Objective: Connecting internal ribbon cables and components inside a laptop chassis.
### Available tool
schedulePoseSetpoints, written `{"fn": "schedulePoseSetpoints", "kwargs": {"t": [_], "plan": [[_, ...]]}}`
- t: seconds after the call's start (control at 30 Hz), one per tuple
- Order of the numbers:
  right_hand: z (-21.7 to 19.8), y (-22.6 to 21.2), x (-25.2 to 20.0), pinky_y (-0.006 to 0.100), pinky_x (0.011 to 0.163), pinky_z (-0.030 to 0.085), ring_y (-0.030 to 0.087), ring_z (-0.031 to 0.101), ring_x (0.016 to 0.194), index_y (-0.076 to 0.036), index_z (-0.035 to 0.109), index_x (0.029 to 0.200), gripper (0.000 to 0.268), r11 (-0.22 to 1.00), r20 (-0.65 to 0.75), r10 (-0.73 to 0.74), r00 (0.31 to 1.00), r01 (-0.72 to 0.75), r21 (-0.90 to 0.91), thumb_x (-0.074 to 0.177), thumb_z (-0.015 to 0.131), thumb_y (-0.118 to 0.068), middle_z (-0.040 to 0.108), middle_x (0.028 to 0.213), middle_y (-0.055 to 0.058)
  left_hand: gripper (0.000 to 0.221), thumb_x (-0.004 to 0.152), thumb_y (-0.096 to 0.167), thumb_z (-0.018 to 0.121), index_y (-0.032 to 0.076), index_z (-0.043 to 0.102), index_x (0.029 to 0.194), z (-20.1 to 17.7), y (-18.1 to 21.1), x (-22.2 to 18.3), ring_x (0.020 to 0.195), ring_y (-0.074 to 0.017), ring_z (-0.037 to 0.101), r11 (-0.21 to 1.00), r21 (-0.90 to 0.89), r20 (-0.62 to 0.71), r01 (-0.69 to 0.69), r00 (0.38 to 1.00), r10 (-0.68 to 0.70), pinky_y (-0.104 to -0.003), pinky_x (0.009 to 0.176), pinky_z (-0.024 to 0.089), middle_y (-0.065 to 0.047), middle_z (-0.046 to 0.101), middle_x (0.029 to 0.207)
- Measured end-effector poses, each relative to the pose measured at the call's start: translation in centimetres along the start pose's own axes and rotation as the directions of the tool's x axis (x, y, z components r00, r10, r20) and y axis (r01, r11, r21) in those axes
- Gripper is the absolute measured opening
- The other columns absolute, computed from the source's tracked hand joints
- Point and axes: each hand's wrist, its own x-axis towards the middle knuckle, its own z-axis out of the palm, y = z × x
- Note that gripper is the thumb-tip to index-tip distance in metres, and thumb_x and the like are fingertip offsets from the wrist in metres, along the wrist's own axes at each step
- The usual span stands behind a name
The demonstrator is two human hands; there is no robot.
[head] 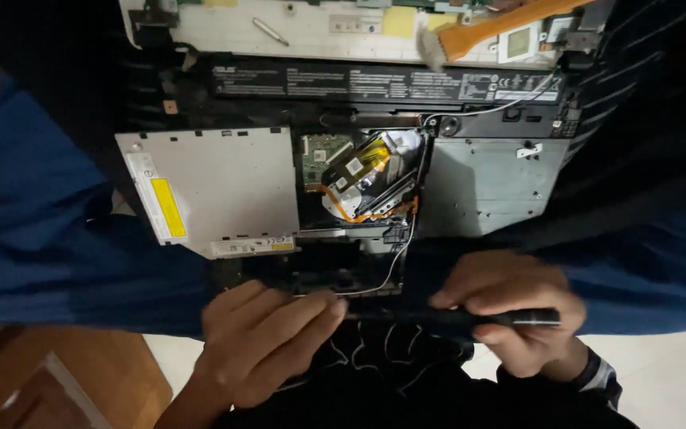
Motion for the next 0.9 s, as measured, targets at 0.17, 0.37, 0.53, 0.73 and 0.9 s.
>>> {"fn": "schedulePoseSetpoints", "kwargs": {"t": [0.17, 0.37, 0.53, 0.73, 0.9], "plan": [[2.4, 0.7, -0.8, 0.033, 0.073, 0.064, 0.021, 0.076, 0.076, -0.014, 0.054, 0.114, 0.021, 0.981, -0.003, 0.018, 1.0, -0.017, 0.191, 0.097, 0.065, -0.019, 0.074, 0.094, 0.011, 0.02, 0.084, 0.003, 0.085, 0.0, 0.077, 0.102, -1.4, 0.2, -1.4, 0.067, -0.0137, 0.063, 1.0, -0.002, 0.064, -0.01, 0.998, 0.01, -0.029, 0.061, 0.049, -0.012, 0.073, 0.109], [3.7, 0.8, -1.1, 0.032, 0.069, 0.057, 0.018, 0.069, 0.068, -0.015, 0.056, 0.113, 0.014, 0.952, -0.083, 0.06, 0.995, -0.032, 0.304, 0.105, 0.058, -0.027, 0.075, 0.087, 0.011, 0.018, 0.084, 0.003, 0.084, 0.005, 0.077, 0.101, -1.8, 0.8, -0.8, 0.069, -0.0142, 0.064, 0.996, -0.087, 0.083, 0.032, 0.996, -0.024, -0.029, 0.062, 0.05, -0.009, 0.073, 0.108], [3.7, 0.6, -1.3, 0.033, 0.065, 0.056, 0.018, 0.069, 0.065, -0.014, 0.058, 0.114, 0.015, 0.929, -0.107, 0.051, 0.993, -0.008, 0.37, 0.107, 0.059, -0.028, 0.074, 0.085, 0.01, 0.02, 0.086, 0.012, 0.089, 0.008, 0.077, 0.101, -1.5, 0.9, -1.0, 0.068, -0.0115, 0.064, 0.994, -0.106, 0.063, 0.033, 0.998, -0.027, -0.027, 0.061, 0.051, -0.006, 0.073, 0.108], [3.8, 0.8, -2.2, 0.034, 0.066, 0.054, 0.019, 0.067, 0.065, -0.014, 0.058, 0.11, 0.016, 0.92, -0.197, 0.044, 0.979, 0.037, 0.391, 0.108, 0.06, -0.029, 0.072, 0.083, 0.009, 0.014, 0.082, 0.012, 0.09, 0.008, 0.077, 0.088, 0.2, 1.3, -0.3, 0.062, -0.0092, 0.067, 0.992, -0.128, -0.093, -0.004, 0.996, -0.008, -0.025, 0.057, 0.05, -0.004, 0.076, 0.095], [3.9, 1.3, -3.6, 0.032, 0.06, 0.051, 0.018, 0.063, 0.055, -0.013, 0.053, 0.106, 0.019, 0.925, -0.299, 0.079, 0.951, 0.042, 0.378, 0.108, 0.058, -0.031, 0.071, 0.077, 0.01, 0.013, 0.087, 0.008, 0.087, 0.004, 0.076, 0.094, 1.3, 1.1, 0.2, 0.064, -0.0112, 0.065, 0.974, -0.209, -0.077, -0.087, 0.994, 0.072, -0.027, 0.057, 0.049, -0.009, 0.076, 0.104]]}}
